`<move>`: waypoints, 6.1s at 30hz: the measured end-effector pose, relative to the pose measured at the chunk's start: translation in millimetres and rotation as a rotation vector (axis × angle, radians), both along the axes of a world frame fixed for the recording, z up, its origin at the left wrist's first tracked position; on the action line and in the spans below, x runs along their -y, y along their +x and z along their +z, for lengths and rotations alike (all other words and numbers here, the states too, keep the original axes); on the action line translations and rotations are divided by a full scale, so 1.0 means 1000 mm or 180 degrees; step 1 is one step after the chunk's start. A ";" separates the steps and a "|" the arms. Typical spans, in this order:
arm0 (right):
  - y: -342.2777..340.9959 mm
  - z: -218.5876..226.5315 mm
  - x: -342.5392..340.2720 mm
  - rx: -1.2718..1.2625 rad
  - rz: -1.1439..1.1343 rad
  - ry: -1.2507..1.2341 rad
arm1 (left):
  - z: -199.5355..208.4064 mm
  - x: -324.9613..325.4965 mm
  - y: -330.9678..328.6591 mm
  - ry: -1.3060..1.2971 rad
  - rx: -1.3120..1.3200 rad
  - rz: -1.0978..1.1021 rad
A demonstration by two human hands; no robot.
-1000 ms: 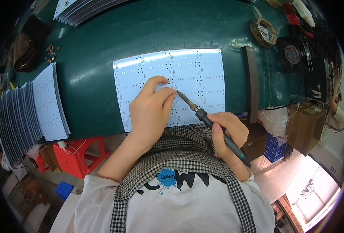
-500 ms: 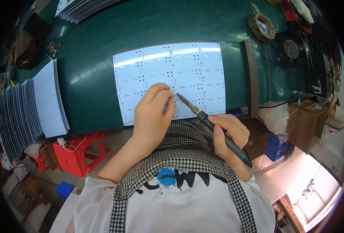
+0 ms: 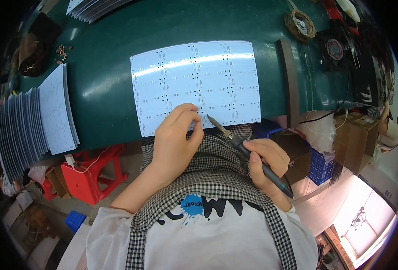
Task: The person solders electronic components onto LED panels using a soldering iron, bracing the panels with an alignment bar.
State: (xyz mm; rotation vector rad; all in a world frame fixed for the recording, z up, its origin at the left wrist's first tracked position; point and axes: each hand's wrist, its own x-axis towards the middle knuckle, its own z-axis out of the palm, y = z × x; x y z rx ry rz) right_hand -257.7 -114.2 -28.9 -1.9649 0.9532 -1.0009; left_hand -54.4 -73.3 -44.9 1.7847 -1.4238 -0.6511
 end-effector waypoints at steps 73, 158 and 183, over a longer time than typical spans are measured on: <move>0.082 -0.008 0.078 0.0155 0.0041 0.0450 | -0.005 0.056 0.057 -0.0035 -0.0083 0.0781; 0.033 0.001 0.016 -0.0126 0.0394 0.0368 | -0.007 0.002 0.023 -0.0172 0.0309 0.0440; 0.019 -0.004 -0.005 -0.0008 0.0405 0.0169 | -0.005 -0.021 0.018 -0.0104 0.0445 0.0234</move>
